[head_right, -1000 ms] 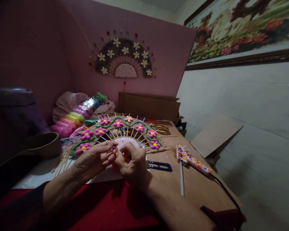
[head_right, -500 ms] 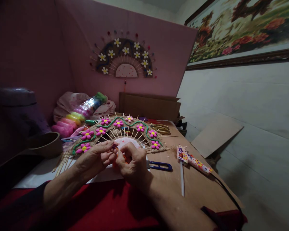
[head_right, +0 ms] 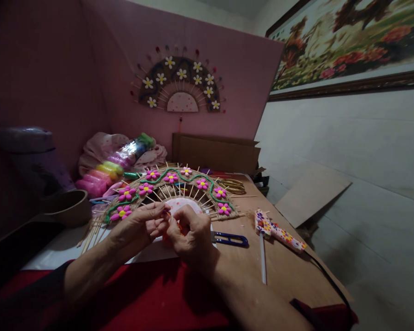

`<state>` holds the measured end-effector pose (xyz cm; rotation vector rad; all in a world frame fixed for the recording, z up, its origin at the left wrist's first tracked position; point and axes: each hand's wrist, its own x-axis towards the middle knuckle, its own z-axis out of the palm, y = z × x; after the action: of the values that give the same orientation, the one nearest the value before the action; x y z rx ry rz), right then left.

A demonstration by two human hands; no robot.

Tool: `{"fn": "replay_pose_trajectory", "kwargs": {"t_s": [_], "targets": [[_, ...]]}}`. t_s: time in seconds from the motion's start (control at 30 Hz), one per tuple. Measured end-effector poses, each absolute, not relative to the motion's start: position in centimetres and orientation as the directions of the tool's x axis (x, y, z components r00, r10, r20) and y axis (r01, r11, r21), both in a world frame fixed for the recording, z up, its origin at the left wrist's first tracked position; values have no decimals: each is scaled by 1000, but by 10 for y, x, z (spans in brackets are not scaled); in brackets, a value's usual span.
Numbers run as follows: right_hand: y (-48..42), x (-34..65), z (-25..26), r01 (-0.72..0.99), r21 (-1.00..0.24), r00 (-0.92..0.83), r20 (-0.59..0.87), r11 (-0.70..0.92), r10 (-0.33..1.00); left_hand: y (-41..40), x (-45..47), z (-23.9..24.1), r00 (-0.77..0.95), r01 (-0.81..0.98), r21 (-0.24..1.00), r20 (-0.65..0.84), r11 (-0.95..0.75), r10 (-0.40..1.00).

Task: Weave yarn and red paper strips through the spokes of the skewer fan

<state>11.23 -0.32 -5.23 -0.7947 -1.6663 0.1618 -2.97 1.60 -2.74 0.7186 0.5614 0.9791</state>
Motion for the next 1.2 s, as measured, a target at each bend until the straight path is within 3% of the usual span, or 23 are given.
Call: {"fn": "replay_pose_trajectory", "kwargs": {"t_s": [1.2], "targets": [[-2, 111, -54, 418, -504, -42, 821, 756, 570, 12, -26, -23, 451, -485, 811, -90, 328, 888]]}}
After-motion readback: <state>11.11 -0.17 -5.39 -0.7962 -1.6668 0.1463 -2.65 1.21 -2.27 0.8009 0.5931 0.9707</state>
